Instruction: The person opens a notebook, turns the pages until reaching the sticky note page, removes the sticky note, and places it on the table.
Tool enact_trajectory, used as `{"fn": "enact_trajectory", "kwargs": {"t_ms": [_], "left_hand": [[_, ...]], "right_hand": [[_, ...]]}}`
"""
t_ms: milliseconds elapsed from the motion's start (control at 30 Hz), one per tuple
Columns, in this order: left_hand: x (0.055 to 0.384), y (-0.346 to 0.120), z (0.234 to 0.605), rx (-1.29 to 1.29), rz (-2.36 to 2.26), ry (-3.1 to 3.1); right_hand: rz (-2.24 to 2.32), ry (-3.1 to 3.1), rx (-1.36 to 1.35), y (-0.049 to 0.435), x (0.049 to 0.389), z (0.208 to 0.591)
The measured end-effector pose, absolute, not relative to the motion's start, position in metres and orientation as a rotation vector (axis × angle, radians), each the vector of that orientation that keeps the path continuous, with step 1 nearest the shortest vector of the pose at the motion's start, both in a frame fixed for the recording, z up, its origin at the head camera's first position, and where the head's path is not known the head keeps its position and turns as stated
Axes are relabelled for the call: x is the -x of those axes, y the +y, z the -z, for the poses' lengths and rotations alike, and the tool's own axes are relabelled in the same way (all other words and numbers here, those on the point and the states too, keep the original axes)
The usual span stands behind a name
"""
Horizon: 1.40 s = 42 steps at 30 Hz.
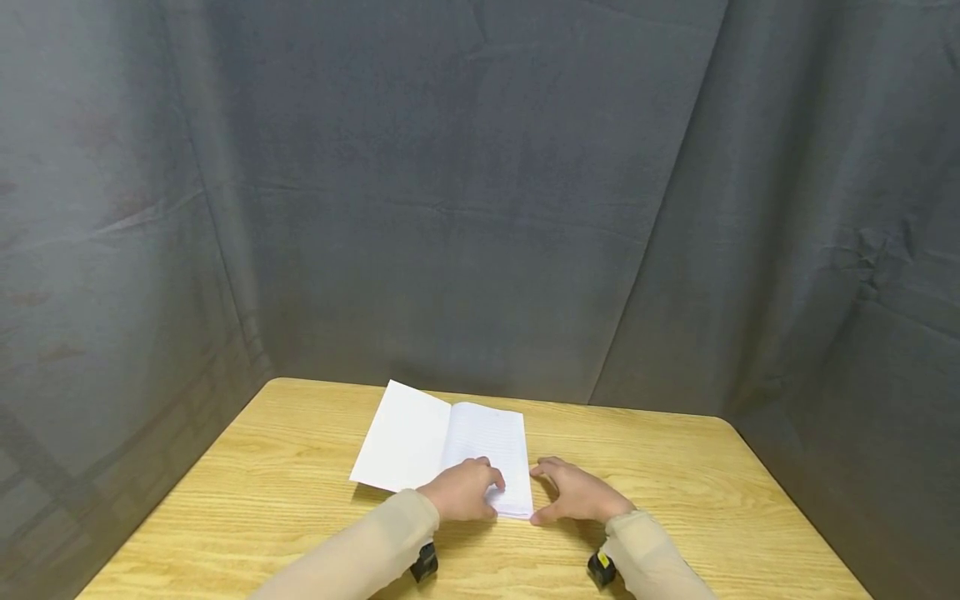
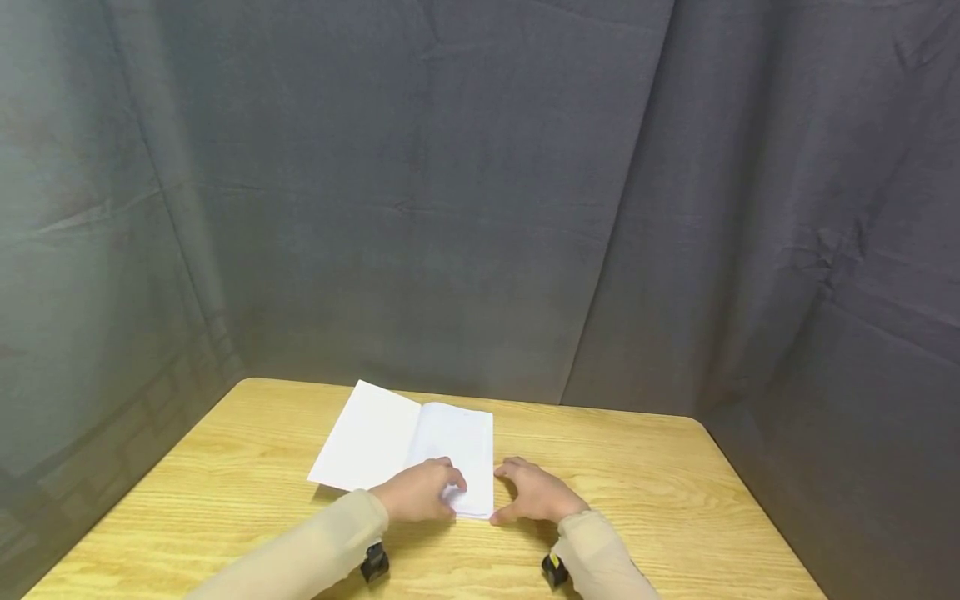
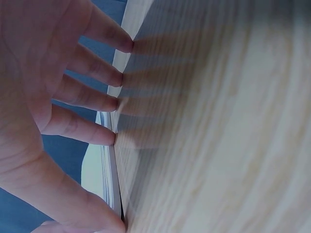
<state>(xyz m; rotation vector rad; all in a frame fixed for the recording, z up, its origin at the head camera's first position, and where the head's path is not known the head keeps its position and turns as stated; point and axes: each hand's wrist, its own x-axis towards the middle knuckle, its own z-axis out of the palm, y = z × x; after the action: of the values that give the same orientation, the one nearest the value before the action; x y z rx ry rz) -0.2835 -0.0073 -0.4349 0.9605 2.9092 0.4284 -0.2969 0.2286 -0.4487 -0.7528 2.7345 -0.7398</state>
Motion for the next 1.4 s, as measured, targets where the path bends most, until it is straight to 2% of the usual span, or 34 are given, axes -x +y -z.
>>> {"fn": "enact_trajectory", "kwargs": {"t_ms": [1100,1400], "left_hand": [[0.2893,-0.0056,0.4358,-1.089,-0.44,2.959],[0.2904,-0.002,0.4404,-0.961,-0.472,3.046]], "right_hand": [[0.714,2.767,0.758,0.2317,0.2977,0.4478],[0.723,2.76,0.752,0.2309,0.2974,0.446]]}}
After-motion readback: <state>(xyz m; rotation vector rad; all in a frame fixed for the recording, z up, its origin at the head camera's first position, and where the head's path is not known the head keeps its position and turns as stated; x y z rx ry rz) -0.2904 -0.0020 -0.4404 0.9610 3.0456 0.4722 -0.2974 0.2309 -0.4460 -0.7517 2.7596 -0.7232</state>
